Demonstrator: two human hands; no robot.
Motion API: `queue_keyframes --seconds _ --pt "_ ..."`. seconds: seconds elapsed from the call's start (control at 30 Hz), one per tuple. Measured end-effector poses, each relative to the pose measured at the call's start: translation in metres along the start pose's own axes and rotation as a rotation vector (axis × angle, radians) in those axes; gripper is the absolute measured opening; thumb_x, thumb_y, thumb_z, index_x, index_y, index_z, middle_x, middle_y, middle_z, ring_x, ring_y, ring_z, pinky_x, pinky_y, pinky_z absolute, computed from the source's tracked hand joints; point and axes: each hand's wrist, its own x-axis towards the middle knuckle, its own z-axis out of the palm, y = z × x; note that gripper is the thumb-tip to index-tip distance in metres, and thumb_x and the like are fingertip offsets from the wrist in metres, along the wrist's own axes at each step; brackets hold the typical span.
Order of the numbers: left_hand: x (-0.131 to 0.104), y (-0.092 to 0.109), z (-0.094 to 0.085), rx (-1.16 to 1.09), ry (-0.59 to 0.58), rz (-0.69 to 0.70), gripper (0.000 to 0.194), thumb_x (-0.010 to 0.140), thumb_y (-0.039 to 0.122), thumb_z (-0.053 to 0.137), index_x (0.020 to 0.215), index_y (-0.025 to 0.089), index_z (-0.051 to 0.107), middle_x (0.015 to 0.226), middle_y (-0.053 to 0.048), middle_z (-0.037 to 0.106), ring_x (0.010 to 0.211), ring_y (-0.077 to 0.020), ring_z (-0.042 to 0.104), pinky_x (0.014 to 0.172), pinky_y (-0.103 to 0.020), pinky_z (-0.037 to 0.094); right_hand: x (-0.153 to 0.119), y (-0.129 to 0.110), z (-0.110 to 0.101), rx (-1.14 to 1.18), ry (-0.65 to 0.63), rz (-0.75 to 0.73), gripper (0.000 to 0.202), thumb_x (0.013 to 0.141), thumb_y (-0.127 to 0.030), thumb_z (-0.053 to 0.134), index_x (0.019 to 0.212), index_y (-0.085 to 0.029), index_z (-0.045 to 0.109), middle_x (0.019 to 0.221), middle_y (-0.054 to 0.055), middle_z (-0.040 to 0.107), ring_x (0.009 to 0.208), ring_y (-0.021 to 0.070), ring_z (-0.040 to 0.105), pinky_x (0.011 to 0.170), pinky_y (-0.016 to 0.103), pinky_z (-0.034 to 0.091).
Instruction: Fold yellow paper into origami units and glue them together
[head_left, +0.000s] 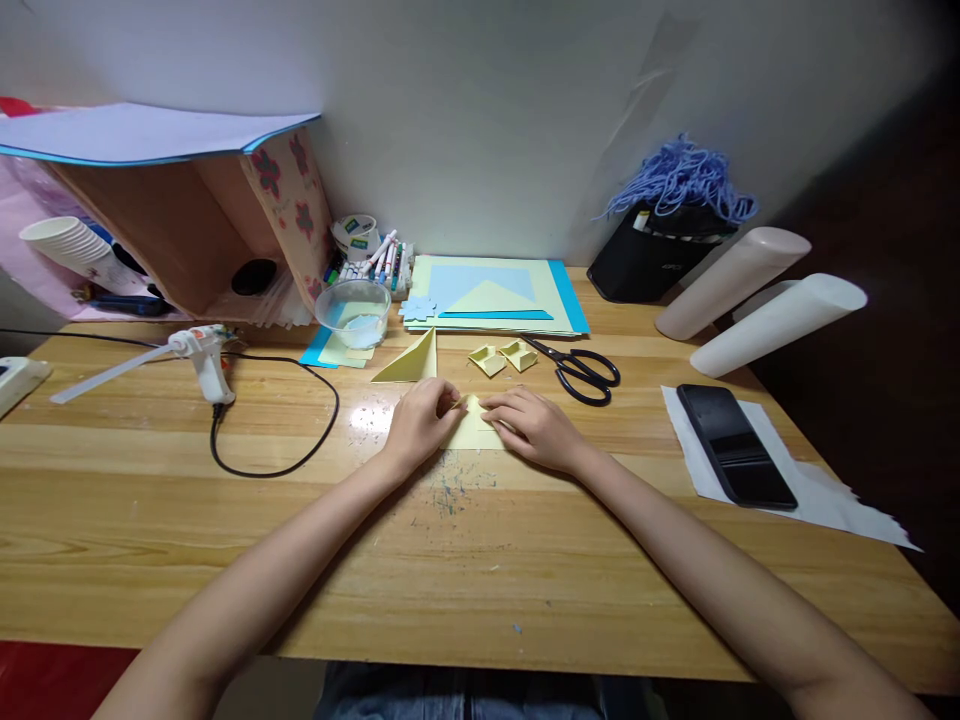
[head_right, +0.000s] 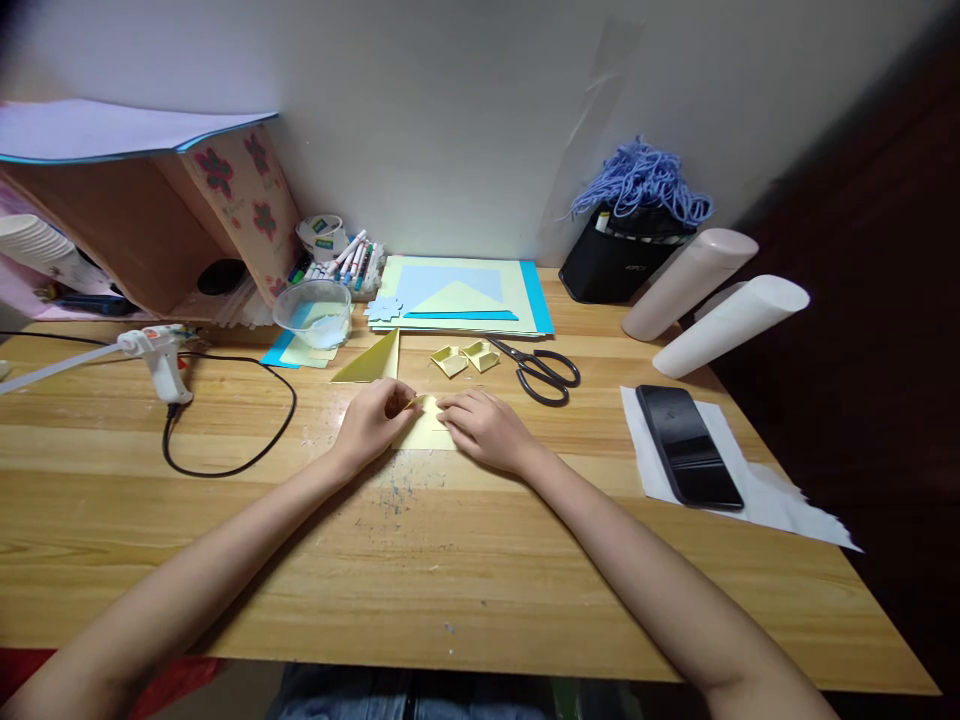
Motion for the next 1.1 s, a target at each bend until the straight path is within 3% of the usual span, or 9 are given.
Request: queue_keyframes --seconds 0.13,0.3,0.93,1.1 --pt "-0.0024 0.0012 0.0032 0.078 -0.06 0.199 0.012 0.076 0.01 0.048 0.083 0.018 0.052 0.089 -0.006 0.062 0.084 -0.0169 0.057 0.072 -0.029 0.045 0.0001 0.0007 0.0003 -0.007 -0.005 0.001 0.022 0.083 -0.016 0.044 0.097 -0.019 0.06 0.106 0.007 0.063 0.092 0.0207 0.054 0.079 0.037 0.044" --pt "-0.0033 -0.0007 0.0068 0.207 -0.125 0.403 0.013 0.081 0.01 0.041 0.082 0.015 0.053 0.092 -0.011 0.064 0.091 -0.02 0.059 0.077 -0.033 0.048 0.0012 -0.0006 -0.0002 -0.018 -0.019 0.003 0.021 0.084 -0.017 0.043 0.096 -0.019 0.06 0.106 0.008 0.062 0.094 0.0209 0.053 0.08 0.037 0.044" --pt "-0.0009 -0.0059 0.0027 0.225 -0.174 0.454 0.019 0.085 0.013 0.039 0.093 0.015 0.056 0.098 -0.011 0.065 0.093 -0.019 0.061 0.08 -0.033 0.049 0.0028 -0.001 -0.0014 -0.036 -0.058 0.013 0.017 0.084 -0.018 0.043 0.093 -0.02 0.058 0.111 0.007 0.06 0.094 0.0209 0.052 0.08 0.038 0.043" --pt "-0.001 -0.0081 0.0033 0.195 -0.189 0.439 0.022 0.082 0.01 0.04 0.097 0.017 0.056 0.097 -0.01 0.065 0.096 -0.0189 0.06 0.084 -0.034 0.048 0.0023 -0.0024 -0.0014 0.003 -0.068 0.056 0.021 0.084 -0.017 0.044 0.1 -0.021 0.057 0.113 0.008 0.059 0.097 0.0215 0.051 0.081 0.04 0.043"
